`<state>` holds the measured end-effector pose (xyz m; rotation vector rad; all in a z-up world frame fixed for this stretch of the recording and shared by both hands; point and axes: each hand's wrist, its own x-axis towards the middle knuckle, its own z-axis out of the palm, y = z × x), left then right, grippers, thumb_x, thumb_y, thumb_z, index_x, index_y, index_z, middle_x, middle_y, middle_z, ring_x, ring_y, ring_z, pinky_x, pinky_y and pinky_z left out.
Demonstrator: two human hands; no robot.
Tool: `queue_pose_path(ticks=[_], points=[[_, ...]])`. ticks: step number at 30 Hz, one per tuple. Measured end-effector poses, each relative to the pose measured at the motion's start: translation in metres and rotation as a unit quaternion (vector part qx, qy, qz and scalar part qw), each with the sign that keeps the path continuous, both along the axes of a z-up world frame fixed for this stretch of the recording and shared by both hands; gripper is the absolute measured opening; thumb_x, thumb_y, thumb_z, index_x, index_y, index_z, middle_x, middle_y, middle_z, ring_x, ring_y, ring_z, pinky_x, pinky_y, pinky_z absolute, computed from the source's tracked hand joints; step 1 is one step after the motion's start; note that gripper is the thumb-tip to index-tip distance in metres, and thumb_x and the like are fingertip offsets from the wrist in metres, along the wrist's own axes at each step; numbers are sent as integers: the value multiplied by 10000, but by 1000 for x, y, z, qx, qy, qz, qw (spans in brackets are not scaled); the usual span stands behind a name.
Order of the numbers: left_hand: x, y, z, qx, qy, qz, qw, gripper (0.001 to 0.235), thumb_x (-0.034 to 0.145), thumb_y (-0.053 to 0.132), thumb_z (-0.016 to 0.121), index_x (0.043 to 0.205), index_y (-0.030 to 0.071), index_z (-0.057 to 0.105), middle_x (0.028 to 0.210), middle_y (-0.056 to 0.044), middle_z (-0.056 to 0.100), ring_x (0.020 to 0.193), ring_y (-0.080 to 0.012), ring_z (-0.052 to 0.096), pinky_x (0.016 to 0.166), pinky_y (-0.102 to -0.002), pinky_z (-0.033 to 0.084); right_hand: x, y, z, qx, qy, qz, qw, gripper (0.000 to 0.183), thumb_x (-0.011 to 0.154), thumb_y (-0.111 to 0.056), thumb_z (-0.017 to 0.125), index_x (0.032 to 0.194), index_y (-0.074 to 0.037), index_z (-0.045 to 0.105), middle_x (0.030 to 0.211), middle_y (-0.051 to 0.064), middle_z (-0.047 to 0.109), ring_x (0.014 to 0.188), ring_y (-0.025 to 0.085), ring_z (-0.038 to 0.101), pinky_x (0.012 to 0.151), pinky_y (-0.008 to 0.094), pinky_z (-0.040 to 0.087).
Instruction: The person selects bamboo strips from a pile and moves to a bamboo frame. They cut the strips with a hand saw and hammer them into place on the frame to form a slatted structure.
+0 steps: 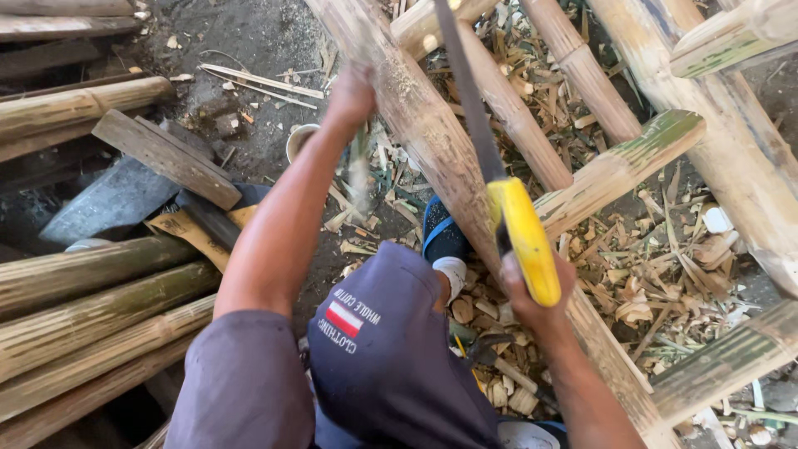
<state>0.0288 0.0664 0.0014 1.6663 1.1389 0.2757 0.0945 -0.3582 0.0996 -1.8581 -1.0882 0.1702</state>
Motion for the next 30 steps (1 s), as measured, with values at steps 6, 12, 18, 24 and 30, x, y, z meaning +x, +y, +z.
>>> queue_pose_path(ticks=[6, 12, 18, 24, 30], points=[[-44, -37, -9, -233, -473, 581, 620, 309, 1075, 306, 339, 1061, 40, 495, 711, -103, 565, 659, -234, 589, 704, -424, 594, -15, -30, -8, -32, 71, -14, 997, 140, 903, -129, 695, 981, -13, 696, 727, 82, 664, 620, 179, 650, 604, 324, 510], [-57, -95, -61, -266, -473, 605, 583, 433, 1084, 439, 358, 981, 31, 455, 797, -87, 577, 742, -227, 617, 705, -384, 594, -26, -22, -40, -41, 55, 31, 997, 103, 887, -82, 702, 970, -23, 684, 763, 105, 668, 667, 257, 683, 633, 343, 526], [-47, -137, -48, 281, 80, -35, 956, 442, 1082, 478, 473, 1081, 76, 655, 943, -118, 662, 866, -277, 651, 767, -433, 539, -26, -21, -52, -27, 67, 61, 996, 184, 835, -49, 679, 1015, -13, 684, 804, 116, 675, 690, 268, 702, 638, 342, 544], [-3, -80, -5, 185, 246, -201, 930, 851, 993, 746, 485, 1445, 25, 452, 1054, -243, 703, 972, -410, 708, 842, -500, 566, -27, -15, -35, -43, 101, 38, 993, 170, 863, -57, 689, 1022, 0, 693, 779, 102, 685, 659, 230, 707, 612, 328, 536], [13, -69, 16, 126, 332, -273, 894, 804, 1010, 719, 326, 1139, 50, 754, 1161, -220, 730, 1097, -403, 706, 966, -519, 557, -31, -15, -35, -34, 57, 9, 998, 142, 874, -59, 706, 999, 8, 699, 767, 109, 682, 656, 231, 703, 604, 328, 530]])
